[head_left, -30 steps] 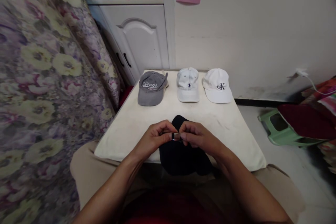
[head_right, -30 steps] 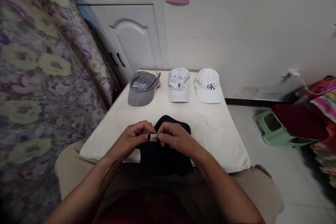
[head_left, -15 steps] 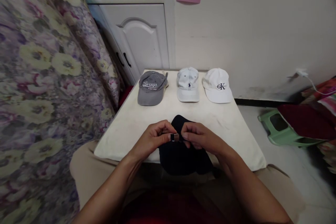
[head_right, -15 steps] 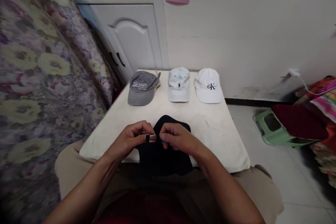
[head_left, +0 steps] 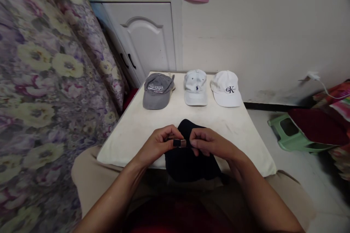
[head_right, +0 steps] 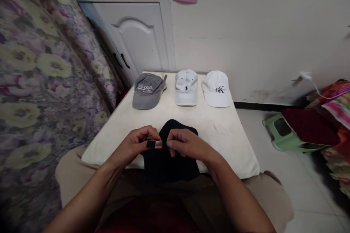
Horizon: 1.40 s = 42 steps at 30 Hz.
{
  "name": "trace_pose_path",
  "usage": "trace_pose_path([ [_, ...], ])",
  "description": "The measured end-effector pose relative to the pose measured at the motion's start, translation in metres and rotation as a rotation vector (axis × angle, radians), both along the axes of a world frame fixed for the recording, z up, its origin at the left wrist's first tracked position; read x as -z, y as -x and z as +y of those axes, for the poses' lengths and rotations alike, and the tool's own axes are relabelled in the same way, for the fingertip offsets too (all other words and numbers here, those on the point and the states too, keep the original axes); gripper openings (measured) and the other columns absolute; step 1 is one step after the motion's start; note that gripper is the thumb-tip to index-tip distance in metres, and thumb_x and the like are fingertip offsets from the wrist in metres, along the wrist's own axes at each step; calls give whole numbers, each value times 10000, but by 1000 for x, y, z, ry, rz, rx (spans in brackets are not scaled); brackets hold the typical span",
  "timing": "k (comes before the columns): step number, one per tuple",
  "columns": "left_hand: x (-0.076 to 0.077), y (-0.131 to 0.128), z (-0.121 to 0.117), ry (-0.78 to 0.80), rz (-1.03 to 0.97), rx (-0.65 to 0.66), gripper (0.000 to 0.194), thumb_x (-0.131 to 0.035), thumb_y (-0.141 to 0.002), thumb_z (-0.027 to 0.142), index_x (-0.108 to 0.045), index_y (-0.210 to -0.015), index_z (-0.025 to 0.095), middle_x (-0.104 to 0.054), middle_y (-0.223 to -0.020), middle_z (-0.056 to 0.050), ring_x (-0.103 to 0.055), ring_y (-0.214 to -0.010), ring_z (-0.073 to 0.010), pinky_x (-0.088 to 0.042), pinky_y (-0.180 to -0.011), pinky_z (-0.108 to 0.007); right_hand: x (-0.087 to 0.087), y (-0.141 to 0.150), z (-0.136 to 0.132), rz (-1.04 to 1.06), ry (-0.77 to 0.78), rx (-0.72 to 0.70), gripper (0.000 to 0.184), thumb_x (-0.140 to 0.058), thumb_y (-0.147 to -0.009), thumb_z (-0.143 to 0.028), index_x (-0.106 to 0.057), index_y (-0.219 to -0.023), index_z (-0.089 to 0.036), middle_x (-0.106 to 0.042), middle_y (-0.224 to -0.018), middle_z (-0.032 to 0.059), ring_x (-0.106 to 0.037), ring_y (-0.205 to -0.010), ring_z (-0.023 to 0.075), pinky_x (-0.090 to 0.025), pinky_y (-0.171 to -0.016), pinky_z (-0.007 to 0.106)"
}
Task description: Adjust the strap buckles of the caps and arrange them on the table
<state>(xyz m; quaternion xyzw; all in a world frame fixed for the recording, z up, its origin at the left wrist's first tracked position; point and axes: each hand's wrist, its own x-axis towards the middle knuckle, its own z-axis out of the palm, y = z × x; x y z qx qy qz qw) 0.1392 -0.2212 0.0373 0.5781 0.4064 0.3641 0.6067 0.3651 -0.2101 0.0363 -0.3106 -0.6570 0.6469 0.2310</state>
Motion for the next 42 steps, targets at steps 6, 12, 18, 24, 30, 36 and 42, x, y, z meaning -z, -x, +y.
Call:
trace_pose_path([
  [6, -4, -6, -3, 57, 19, 37, 222, -791, -737, 284, -621, -788, 150, -543, -658, 48, -441, -559, -72, -298, -519, -186, 2, 5, -1, 30, -17, 15, 156, -565, -913, -289, -554, -801, -181, -591, -661, -23, -407, -531, 79, -284, -469, 190],
  [12, -7, -7, -4, 54, 54, 29, 250, -796, -721, 294, -603, -787, 149, -554, -683, 50, -454, -577, -75, -314, -533, -185, 4, 5, -1, 38, -10, 4, 160, -580, -909, -292, -560, -801, -175, -594, -656, -27, -400, -519, 73, -287, -467, 185],
  [18, -6, 0, -1, -13, 168, 110, 226, -658, -852, 383, -650, -862, 157, -576, -734, 30, -478, -654, -107, -342, -593, -211, 2, 1, 0, 16, -10, 0, 179, -584, -909, -314, -562, -795, -178, -593, -658, -25, -423, -540, 78, -288, -480, 189],
  [24, -6, 8, 1, -90, 203, 152, 356, -474, -963, 424, -666, -835, 153, -550, -709, 29, -448, -678, -116, -350, -664, -232, 3, -3, 5, 21, 46, -9, 205, -592, -898, -365, -558, -816, -180, -582, -647, -26, -403, -515, 78, -270, -462, 194],
  [30, -6, 15, 3, -103, 225, 131, 373, -448, -965, 420, -697, -875, 157, -613, -778, 4, -481, -732, -139, -366, -711, -250, 9, -3, 8, 56, 47, -15, 204, -590, -900, -359, -551, -822, -175, -579, -662, -26, -389, -501, 66, -256, -451, 188],
  [36, -6, 9, 1, -53, 231, 173, 220, -600, -876, 363, -694, -894, 164, -603, -777, 13, -494, -718, -133, -370, -663, -233, 8, -1, 5, 29, 41, -1, 193, -579, -915, -334, -548, -810, -175, -579, -662, -25, -387, -503, 64, -265, -448, 181],
  [42, 1, 3, 0, 76, 167, 146, 194, -693, -805, 335, -653, -775, 148, -510, -666, 47, -419, -605, -90, -302, -563, -201, 8, 1, 3, 105, 59, -31, 206, -597, -923, -354, -569, -847, -164, -625, -686, -11, -442, -498, 60, -358, -474, 176],
])
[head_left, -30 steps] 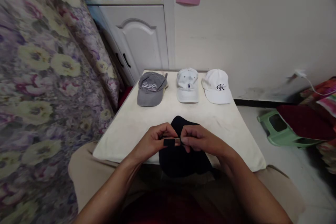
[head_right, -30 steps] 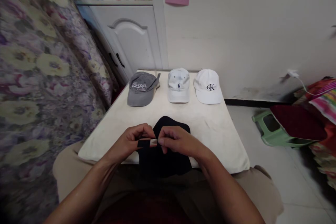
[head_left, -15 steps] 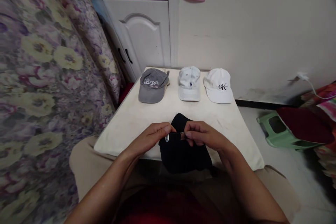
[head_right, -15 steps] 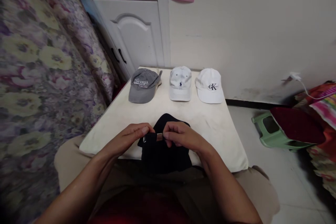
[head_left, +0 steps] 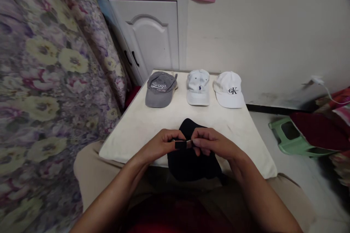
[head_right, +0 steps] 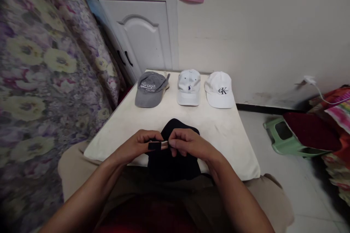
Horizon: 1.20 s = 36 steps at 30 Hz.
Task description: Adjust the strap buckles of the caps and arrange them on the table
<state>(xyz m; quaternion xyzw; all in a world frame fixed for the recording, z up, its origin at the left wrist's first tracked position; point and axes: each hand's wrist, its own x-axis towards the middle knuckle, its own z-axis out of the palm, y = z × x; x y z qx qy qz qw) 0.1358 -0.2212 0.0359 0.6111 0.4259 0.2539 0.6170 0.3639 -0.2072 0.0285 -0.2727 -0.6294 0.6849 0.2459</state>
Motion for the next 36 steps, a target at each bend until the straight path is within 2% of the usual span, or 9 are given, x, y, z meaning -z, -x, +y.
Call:
trace_pose_path([
  [4, 0, 2, 1, 24, -37, -41, 235, -710, -786, 354, -629, -732, 140, -508, -648, 48, -420, -595, -85, -297, -562, -198, 5, -4, 2, 64, 99, -71, 234, -576, -938, -391, -569, -907, -159, -651, -735, 7, -512, -493, 68, -464, -519, 207],
  [7, -1, 2, 1, 28, -42, -52, 231, -736, -750, 333, -618, -701, 141, -498, -632, 53, -410, -584, -81, -284, -556, -198, 8, -6, 3, 62, 122, -69, 214, -603, -918, -366, -558, -872, -162, -630, -704, -12, -474, -459, 53, -488, -515, 207],
  [9, -2, 1, 1, 32, -18, -50, 220, -735, -744, 317, -614, -690, 143, -486, -619, 57, -399, -573, -80, -271, -547, -201, 8, -5, 4, 38, 103, -48, 201, -620, -902, -344, -553, -842, -163, -611, -672, -26, -443, -445, 45, -461, -485, 182],
  [13, -3, -2, 1, 59, 28, -24, 202, -712, -761, 314, -611, -702, 150, -482, -608, 56, -396, -560, -84, -272, -538, -209, 4, -2, 3, -11, 58, -20, 181, -617, -890, -314, -558, -805, -166, -598, -649, -28, -472, -479, 56, -388, -444, 153],
  [20, -4, -5, 0, 49, 16, -9, 277, -706, -763, 390, -580, -690, 155, -459, -591, 60, -378, -538, -83, -275, -527, -215, 1, 0, 2, -9, 61, -25, 150, -615, -877, -289, -558, -802, -171, -599, -646, -31, -459, -481, 61, -361, -438, 162],
  [25, -4, -3, 1, 25, 7, 1, 297, -694, -781, 372, -543, -649, 153, -435, -591, 63, -361, -552, -83, -260, -532, -212, 4, -2, 2, 14, 60, -13, 164, -619, -882, -302, -556, -809, -168, -595, -650, -27, -461, -490, 62, -360, -439, 161],
  [28, -5, 3, 2, -52, -24, 36, 357, -571, -876, 433, -591, -666, 145, -467, -618, 41, -385, -589, -102, -300, -566, -226, 4, -4, 2, -1, 62, -10, 185, -622, -887, -324, -552, -814, -169, -593, -655, -25, -471, -503, 66, -364, -446, 161],
  [31, -5, 9, 2, -121, -8, 50, 396, -506, -913, 466, -673, -764, 140, -536, -664, 18, -433, -636, -122, -354, -621, -239, 4, -5, 1, -4, 72, -12, 202, -625, -887, -343, -551, -815, -169, -593, -664, -24, -468, -504, 63, -361, -450, 162],
  [36, -2, 7, 2, -86, 40, 64, 313, -595, -870, 438, -718, -859, 150, -617, -727, 2, -504, -679, -132, -382, -636, -236, 2, -4, 0, -35, 66, -16, 205, -623, -888, -345, -559, -812, -166, -601, -656, -25, -462, -482, 57, -344, -444, 166],
])
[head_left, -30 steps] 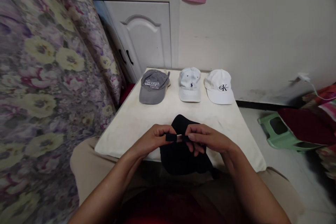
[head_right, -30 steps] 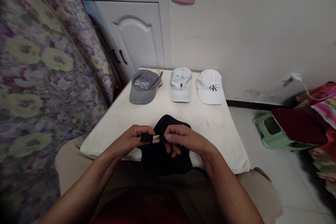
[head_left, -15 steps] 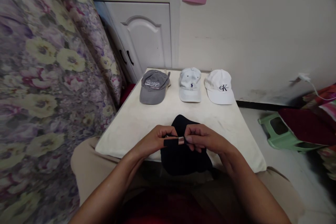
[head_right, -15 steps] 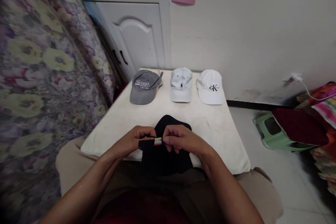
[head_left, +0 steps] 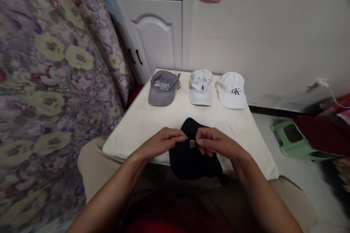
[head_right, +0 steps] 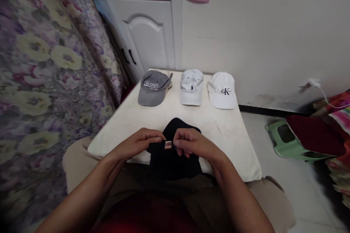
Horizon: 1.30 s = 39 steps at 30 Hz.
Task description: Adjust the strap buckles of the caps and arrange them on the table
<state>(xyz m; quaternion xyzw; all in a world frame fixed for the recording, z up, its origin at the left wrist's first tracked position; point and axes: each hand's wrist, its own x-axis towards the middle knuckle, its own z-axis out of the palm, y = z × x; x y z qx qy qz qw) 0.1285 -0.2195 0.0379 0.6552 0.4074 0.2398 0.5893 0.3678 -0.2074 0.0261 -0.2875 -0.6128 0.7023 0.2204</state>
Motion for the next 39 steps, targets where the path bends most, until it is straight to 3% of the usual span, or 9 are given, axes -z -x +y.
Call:
trace_pose_path([
  [6, -1, -12, -4, 119, 8, -56, 252, -696, -774, 389, -687, -759, 137, -560, -627, 32, -445, -552, -90, -316, -532, -212, 0, 2, -1, 9, -23, -11, 201, -626, -887, -339, -560, -809, -167, -607, -654, -26, -473, -489, 62, -347, -446, 169],
  [11, -4, -13, -3, 122, 10, -56, 221, -735, -728, 353, -666, -732, 144, -527, -598, 47, -429, -538, -83, -309, -512, -200, -1, 0, -1, 24, -30, -27, 221, -620, -899, -366, -562, -832, -164, -623, -674, -17, -465, -484, 60, -348, -458, 176],
  [18, -2, -12, 0, 132, 34, -56, 201, -728, -742, 323, -655, -730, 137, -503, -602, 49, -411, -547, -81, -303, -513, -196, -3, -4, 0, -15, -64, -22, 192, -634, -888, -338, -571, -856, -159, -648, -784, 12, -511, -537, 68, -376, -489, 187],
  [25, -1, -14, -1, 133, 12, -65, 247, -722, -728, 373, -630, -701, 146, -507, -610, 44, -419, -550, -89, -322, -520, -205, -1, -1, 0, -1, -41, -7, 203, -650, -870, -342, -568, -820, -164, -632, -760, -1, -488, -526, 65, -357, -480, 186],
  [39, 3, -11, -3, 104, -6, -88, 201, -667, -784, 292, -576, -677, 149, -448, -597, 62, -361, -546, -77, -249, -524, -211, -2, 1, -2, 8, -47, 9, 185, -647, -870, -332, -577, -843, -163, -629, -759, 1, -467, -528, 64, -325, -469, 183],
])
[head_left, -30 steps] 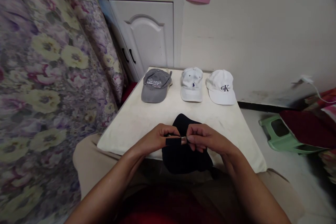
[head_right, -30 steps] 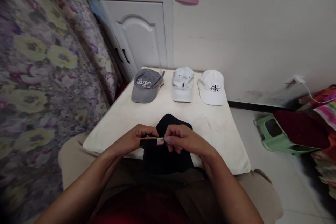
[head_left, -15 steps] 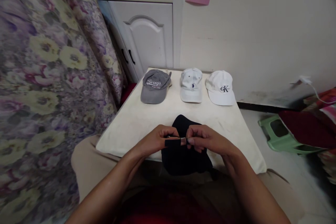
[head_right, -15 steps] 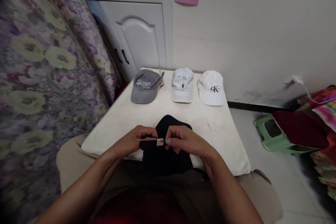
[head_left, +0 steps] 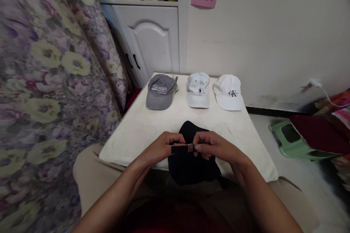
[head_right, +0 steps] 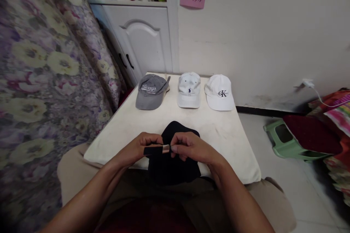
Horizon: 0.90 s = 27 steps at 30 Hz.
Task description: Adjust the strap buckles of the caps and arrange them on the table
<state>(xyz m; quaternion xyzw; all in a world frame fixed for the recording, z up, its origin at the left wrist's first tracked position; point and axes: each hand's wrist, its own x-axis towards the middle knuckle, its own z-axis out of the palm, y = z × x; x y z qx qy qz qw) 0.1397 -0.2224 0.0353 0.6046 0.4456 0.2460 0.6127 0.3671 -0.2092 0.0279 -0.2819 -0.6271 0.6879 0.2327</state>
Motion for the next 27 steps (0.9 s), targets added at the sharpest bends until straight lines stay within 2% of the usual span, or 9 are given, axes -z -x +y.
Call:
trace_pose_path([
  [4, -1, -1, -1, -20, -1, 6, 206, -658, -781, 286, -558, -660, 152, -436, -586, 65, -353, -545, -78, -256, -523, -209, 1, 3, -1, 5, -3, 25, 187, -644, -867, -336, -576, -831, -165, -626, -741, -4, -460, -512, 63, -320, -464, 187],
  [9, -5, -2, -1, -127, 30, -4, 207, -686, -755, 269, -566, -638, 146, -459, -599, 62, -369, -577, -82, -259, -534, -201, 2, 5, -1, 15, -8, 41, 177, -641, -868, -319, -574, -827, -160, -635, -746, 3, -489, -523, 68, -350, -489, 193],
  [27, -2, -5, -2, -33, 43, 29, 202, -670, -800, 301, -600, -700, 141, -447, -595, 63, -361, -546, -79, -258, -514, -212, -3, -2, 0, -62, -110, 0, 194, -580, -926, -327, -560, -820, -166, -625, -773, 4, -473, -561, 75, -334, -503, 201],
])
